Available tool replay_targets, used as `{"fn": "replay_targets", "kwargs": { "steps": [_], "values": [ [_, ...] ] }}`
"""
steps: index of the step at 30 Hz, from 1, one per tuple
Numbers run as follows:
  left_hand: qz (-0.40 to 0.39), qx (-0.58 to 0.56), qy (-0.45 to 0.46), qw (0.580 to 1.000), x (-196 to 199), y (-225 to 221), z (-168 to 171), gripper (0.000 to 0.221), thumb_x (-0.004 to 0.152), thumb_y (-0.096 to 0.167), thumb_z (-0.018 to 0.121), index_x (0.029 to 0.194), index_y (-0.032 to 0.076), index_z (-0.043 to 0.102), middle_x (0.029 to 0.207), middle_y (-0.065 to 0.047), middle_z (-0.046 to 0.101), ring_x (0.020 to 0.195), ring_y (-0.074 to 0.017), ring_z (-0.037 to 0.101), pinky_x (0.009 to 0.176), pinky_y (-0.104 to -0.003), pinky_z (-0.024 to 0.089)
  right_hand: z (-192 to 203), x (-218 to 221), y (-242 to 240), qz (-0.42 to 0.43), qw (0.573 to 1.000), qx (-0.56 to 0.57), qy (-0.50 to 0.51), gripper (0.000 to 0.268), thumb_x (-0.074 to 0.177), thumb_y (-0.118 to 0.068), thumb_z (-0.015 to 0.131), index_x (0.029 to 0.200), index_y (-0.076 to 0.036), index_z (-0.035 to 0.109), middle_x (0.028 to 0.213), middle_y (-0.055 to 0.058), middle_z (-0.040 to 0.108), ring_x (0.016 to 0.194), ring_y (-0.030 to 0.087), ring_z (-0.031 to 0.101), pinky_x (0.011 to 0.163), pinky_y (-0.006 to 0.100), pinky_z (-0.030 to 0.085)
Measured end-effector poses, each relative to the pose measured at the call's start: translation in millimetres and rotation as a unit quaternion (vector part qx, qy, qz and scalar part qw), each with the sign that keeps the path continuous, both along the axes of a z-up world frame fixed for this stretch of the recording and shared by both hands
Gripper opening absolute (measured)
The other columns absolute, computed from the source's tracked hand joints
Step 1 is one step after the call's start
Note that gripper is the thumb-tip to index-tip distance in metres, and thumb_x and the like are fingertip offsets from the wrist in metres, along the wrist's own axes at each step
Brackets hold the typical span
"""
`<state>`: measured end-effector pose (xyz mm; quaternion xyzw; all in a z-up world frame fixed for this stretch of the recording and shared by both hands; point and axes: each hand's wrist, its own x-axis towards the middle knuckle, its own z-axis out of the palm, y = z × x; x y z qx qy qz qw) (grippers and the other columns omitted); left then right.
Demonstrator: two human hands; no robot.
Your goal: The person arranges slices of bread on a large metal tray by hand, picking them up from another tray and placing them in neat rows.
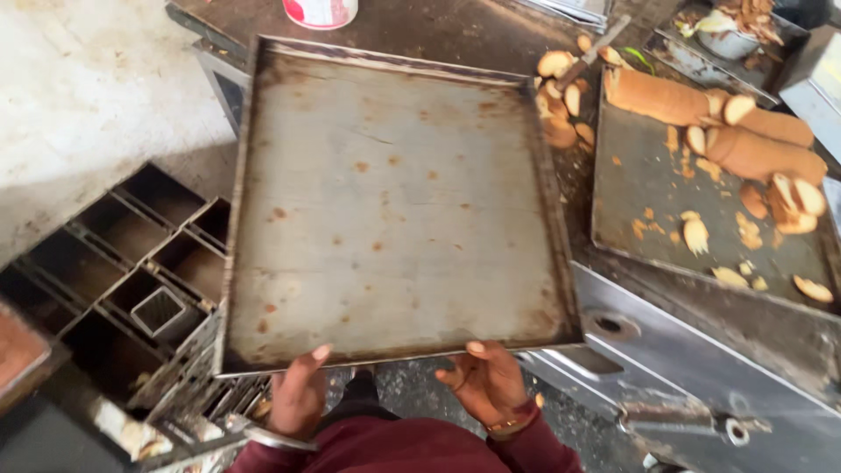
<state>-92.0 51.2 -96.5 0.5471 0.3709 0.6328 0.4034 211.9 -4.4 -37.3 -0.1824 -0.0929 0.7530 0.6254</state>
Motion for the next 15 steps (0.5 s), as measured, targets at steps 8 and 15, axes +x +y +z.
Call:
{"fn": "replay_targets", "kwargs": {
  "steps": [8, 15],
  "values": [
    [-0.034, -0.006, 0.195, 0.98, -1.2, 245.3, 11.5, 0.042, 0.089, -0.01, 0.058, 0.121, 0.011, 0.073, 0.122, -0.017, 0.072, 0.118, -0.0308, 0.063, 0.105, -0.041, 0.045, 12.1, 8.1, 158.1, 0.044, 0.993, 0.107, 0.009, 0.034, 0.106, -0.028, 0.062, 0.096, 0.004, 0.067, 0.096, 0.019, 0.07, 0.132, 0.047, 0.059, 0.085, 0.045, 0.064],
    [-0.291, -0.233, -0.229, 0.899, 77.9, 424.0, 62.7, 0.027, 0.104, 0.023, 0.067, 0.115, 0.0, 0.058, 0.116, -0.012, 0.065, 0.106, -0.0254, 0.063, 0.091, -0.041, 0.05, 54.0, 18.7, 189.6, -0.009, 0.973, 0.084, -0.215, 0.076, 0.089, -0.043, 0.07, 0.149, -0.002, 0.048, 0.123, 0.021, 0.067, 0.109, 0.033, 0.066, 0.079, 0.037, 0.062]
  ]
}}
